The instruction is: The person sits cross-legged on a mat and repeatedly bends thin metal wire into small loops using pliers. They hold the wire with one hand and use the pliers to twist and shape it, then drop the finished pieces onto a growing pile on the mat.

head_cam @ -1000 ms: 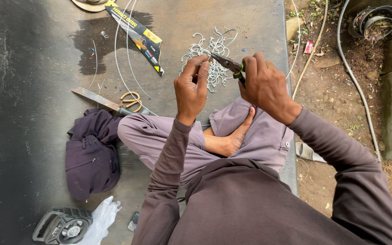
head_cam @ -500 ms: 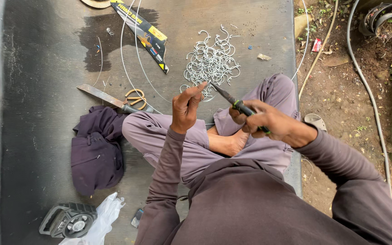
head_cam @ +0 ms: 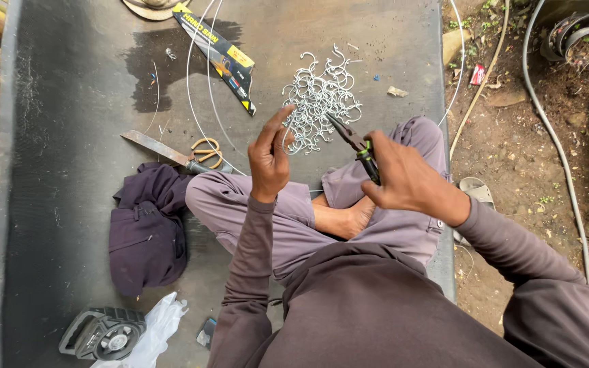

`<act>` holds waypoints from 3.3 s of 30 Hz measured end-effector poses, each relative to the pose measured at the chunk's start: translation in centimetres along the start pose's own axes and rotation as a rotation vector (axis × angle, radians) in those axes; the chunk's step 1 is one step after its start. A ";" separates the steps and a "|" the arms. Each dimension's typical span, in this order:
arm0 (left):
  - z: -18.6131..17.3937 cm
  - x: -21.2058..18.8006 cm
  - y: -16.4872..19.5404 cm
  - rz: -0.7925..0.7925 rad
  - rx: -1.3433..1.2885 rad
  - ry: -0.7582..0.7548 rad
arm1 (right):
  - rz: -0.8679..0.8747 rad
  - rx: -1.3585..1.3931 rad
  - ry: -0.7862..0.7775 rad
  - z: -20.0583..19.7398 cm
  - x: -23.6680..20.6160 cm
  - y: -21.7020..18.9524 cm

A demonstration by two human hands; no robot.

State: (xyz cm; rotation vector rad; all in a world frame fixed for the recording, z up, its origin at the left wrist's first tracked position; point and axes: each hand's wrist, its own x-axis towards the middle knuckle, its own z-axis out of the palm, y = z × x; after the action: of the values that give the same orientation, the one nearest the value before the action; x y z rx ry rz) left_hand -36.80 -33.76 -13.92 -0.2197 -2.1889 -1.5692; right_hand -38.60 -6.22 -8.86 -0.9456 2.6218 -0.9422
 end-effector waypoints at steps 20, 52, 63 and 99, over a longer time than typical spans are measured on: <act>1.1 1.8 2.6 0.043 -0.041 -0.120 | -0.202 -0.650 0.436 -1.8 1.7 -1.7; 2.1 0.0 1.6 0.038 -0.015 -0.036 | 0.341 1.211 -0.356 2.3 0.8 -0.4; 1.5 -1.5 0.8 -0.118 0.000 -0.016 | 0.329 1.958 -0.565 8.3 -1.3 0.3; 3.3 -0.1 5.9 -0.122 -0.136 -0.082 | -0.358 0.968 0.441 3.0 6.4 0.9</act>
State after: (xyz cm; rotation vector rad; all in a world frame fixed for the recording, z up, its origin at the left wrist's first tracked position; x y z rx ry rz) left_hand -35.32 -28.63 -9.72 -0.1979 -2.1959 -1.8086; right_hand -42.93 -11.23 -11.55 -0.9751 1.8042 -2.4023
